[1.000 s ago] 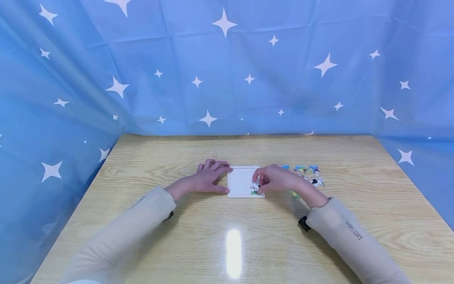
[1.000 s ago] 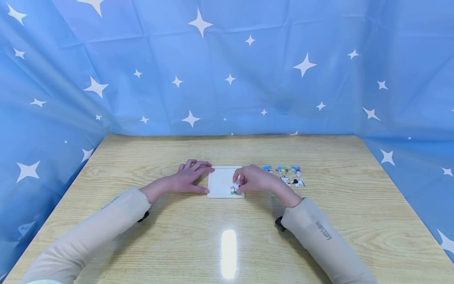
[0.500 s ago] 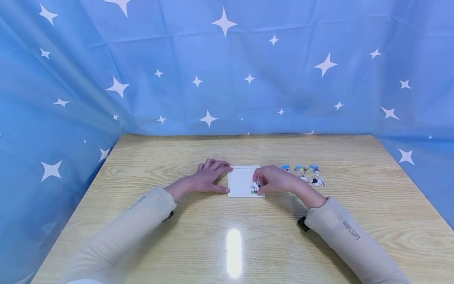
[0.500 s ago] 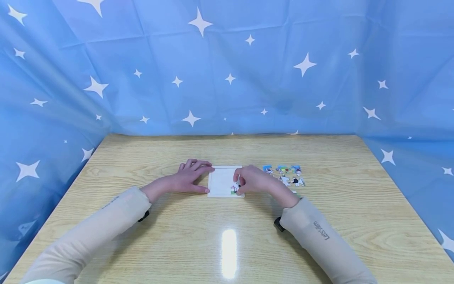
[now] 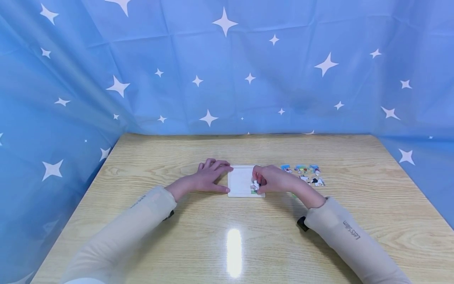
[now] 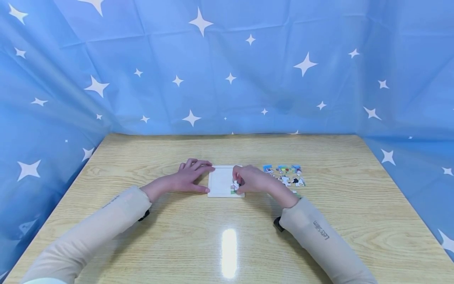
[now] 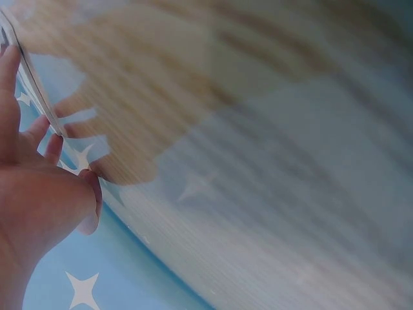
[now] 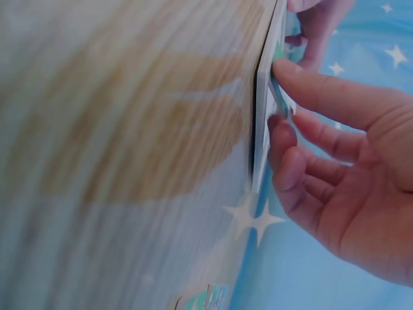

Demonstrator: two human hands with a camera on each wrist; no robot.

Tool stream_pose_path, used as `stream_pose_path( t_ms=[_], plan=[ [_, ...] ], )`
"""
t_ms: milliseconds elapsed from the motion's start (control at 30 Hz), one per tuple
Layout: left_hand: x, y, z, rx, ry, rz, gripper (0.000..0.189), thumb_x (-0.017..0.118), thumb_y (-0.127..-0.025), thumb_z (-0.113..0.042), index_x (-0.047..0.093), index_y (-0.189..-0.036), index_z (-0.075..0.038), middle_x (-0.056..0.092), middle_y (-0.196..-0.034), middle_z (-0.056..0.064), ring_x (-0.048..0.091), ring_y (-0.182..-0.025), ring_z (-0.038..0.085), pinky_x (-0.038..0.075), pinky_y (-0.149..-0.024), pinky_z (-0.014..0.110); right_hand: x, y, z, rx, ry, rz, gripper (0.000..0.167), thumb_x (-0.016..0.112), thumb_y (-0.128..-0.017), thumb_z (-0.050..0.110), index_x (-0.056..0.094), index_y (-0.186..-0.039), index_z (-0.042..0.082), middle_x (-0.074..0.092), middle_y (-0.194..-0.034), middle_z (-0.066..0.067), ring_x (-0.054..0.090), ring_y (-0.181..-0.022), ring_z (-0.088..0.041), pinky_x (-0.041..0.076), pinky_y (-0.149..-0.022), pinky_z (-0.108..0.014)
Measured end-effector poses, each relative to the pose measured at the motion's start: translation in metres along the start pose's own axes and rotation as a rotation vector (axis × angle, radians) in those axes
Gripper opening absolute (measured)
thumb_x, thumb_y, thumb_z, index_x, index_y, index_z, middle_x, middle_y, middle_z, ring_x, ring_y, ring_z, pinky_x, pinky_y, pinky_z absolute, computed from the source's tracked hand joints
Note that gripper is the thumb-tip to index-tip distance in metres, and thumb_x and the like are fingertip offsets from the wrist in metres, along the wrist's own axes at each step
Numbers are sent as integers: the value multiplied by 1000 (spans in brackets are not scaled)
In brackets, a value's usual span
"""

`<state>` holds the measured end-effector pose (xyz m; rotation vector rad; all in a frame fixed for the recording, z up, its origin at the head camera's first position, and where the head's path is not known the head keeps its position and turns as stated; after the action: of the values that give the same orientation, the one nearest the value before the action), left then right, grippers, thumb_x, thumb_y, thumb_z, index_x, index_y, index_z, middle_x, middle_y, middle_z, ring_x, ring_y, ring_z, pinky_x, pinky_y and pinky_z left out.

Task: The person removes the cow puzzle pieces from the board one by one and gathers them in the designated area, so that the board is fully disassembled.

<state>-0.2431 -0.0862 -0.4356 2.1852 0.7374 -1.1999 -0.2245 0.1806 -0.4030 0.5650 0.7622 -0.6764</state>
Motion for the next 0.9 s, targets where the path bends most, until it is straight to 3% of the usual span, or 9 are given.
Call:
stream_pose_path(
  t_ms=[333,900],
  plan=[
    [1,1,1,11,19,-5,80,72,-106,-43,39,-171,-9,30,-176,17,20,-156,48,27,-111,59,-1,8,4,-141,-38,-74,14,69,-104,-6,60,-102,4,57,-77,3,45,-68,-9,40,-67,-28],
    [1,0,3,-5,13,12,80,72,-107,-44,37,-172,-12,27,-178,14,16,-159,47,25,-113,60,-14,28,-11,-127,-51,-101,11,70,-103,-4,65,-103,5,64,-85,3,56,-76,-12,48,-70,-29]
  ],
)
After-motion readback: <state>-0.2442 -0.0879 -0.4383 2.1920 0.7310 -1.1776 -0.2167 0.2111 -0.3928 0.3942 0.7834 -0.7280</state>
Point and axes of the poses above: each hand's wrist, its own y-axis away from the middle knuckle, its own x-axis out of the palm, z = x × y, the point moved 2 cm from there along -y, towards the middle knuckle
